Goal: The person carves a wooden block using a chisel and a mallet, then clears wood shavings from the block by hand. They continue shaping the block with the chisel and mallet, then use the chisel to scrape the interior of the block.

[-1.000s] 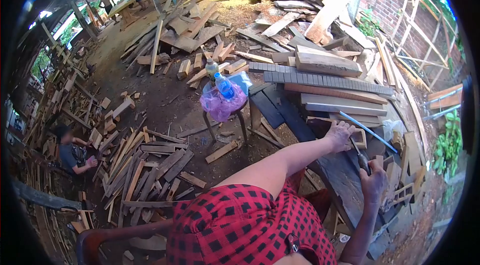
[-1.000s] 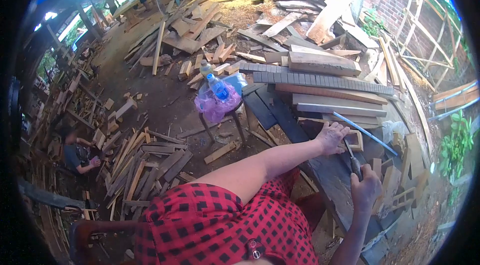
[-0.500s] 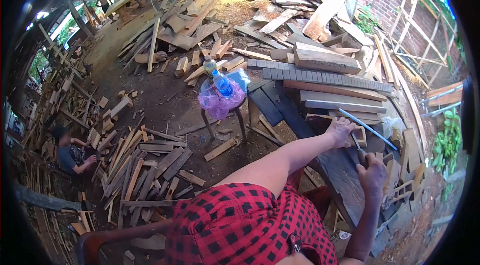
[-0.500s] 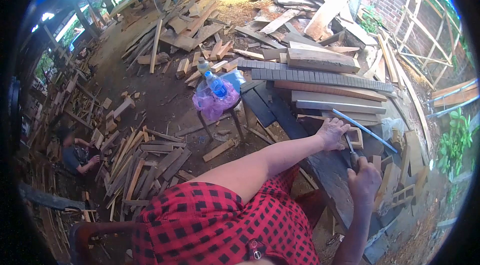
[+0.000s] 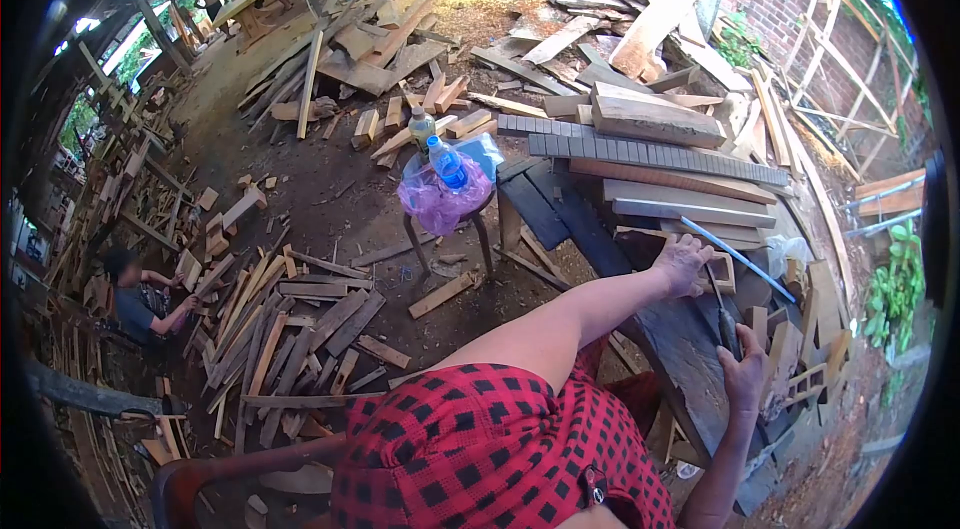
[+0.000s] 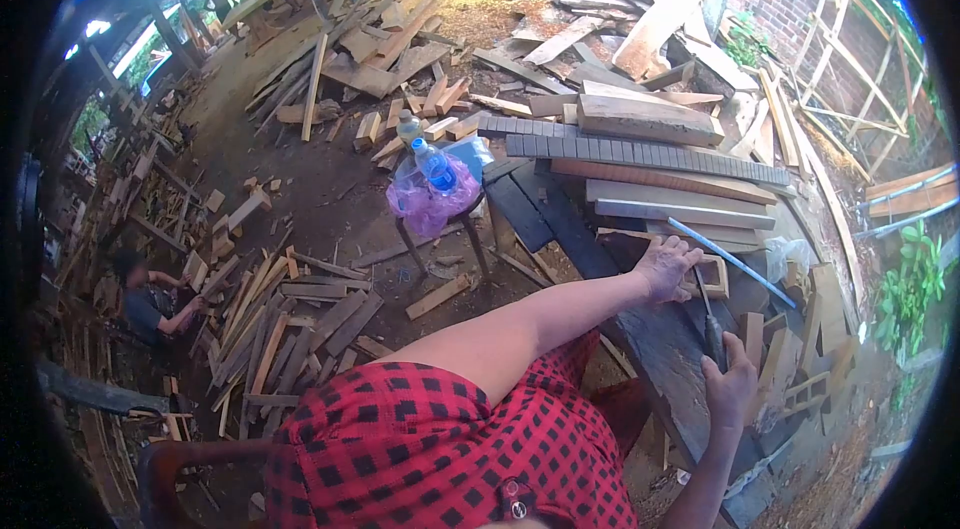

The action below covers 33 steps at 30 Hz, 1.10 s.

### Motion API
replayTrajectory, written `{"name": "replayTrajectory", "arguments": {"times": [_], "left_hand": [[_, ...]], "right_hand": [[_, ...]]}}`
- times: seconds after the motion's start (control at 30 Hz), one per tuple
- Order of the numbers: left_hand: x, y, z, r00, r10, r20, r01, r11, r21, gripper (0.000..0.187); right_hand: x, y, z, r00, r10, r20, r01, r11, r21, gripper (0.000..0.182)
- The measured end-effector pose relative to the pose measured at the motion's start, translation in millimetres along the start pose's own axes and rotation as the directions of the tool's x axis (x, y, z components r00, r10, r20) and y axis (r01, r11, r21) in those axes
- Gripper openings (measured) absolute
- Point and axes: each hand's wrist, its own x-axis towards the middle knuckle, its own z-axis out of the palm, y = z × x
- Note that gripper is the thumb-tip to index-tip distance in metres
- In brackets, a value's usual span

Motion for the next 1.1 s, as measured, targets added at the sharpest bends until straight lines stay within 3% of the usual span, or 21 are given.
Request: {"name": "replayTrajectory", "arguments": {"times": [0.4,0.6,0.8,0.9,0.97,1.0,1.07,1.1], "left_hand": [[0.8,-1.4,7.5,0.999,0.004,-0.052,-0.005,1.000,-0.029,0.073],[-0.9,-1.7,6.4,0.998,0.012,-0.065,-0.014,1.000,-0.021,0.074],[-4.5,-1.1,-2.3,0.999,0.019,-0.030,-0.019,1.000,-0.015,0.073],[-3.9,-2.8,3.5,0.999,0.026,-0.023,-0.026,1.000,0.012,0.073],[-5.0,-5.3,9.0,0.991,0.065,-0.115,-0.060,0.997,0.046,0.074],[-4.7,-6.3,9.9,0.991,0.064,-0.115,-0.059,0.997,0.045,0.074],[-6.7,-6.7,6.3,0.989,0.105,-0.105,-0.102,0.994,0.037,0.074],[-5.6,-7.1,8.2,0.989,0.104,-0.105,-0.100,0.994,0.036,0.074]], "right_hand": [[-6.8,-13.3,-0.7,0.998,-0.040,-0.043,0.036,0.995,-0.089,0.052],[-9.7,-53.1,-25.7,0.999,0.025,0.030,-0.018,0.974,-0.226,0.047],[-22.6,-43.1,-50.2,0.994,0.100,0.041,-0.101,0.995,0.005,0.043],[-37.6,-23.9,-50.4,0.993,0.098,-0.063,-0.096,0.995,0.038,0.042],[-48.1,11.4,-37.7,0.970,0.121,-0.210,-0.114,0.993,0.041,0.039],[-53.9,25.7,-32.3,0.970,0.121,-0.210,-0.115,0.993,0.041,0.039],[-63.9,50.8,-20.8,0.933,0.278,-0.229,-0.221,0.944,0.246,0.036],[-66.1,68.7,-9.7,0.933,0.278,-0.227,-0.222,0.944,0.245,0.036]]}}
